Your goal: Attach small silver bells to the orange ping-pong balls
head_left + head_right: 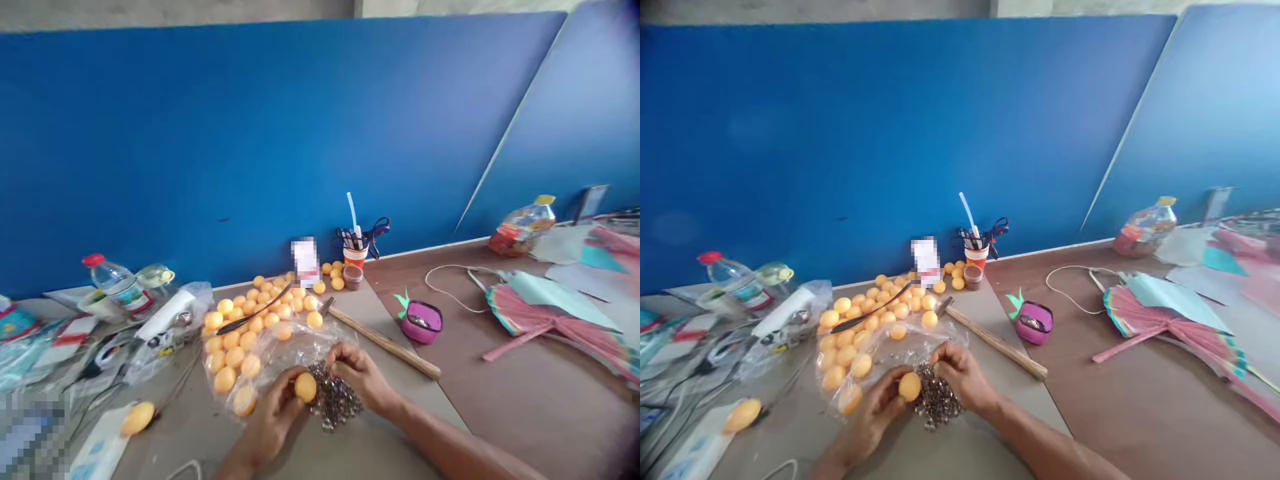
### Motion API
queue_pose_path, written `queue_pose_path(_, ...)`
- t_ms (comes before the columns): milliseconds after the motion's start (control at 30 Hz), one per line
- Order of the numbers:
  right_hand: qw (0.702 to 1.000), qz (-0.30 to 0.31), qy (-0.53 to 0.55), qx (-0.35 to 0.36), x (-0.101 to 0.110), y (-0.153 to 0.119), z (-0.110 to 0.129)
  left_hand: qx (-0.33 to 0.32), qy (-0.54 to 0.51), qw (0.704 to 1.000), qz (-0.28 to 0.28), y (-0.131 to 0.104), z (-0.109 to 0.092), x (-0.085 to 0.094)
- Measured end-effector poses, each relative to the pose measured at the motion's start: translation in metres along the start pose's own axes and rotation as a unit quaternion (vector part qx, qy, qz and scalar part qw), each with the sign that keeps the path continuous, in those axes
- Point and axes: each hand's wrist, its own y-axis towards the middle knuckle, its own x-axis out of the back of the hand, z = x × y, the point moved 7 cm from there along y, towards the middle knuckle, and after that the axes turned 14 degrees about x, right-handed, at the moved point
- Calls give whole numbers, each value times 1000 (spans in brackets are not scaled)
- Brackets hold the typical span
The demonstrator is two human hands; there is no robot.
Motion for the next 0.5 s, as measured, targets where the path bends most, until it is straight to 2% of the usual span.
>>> queue_pose_path(300, 994, -7, 111, -4, -4, 2, -3, 1, -17, 1000, 16, -1, 3, -1)
queue_pose_path(500, 993, 6, 114, -14, -5, 2, -8, -8, 7, 1000, 6, -1, 1, 1)
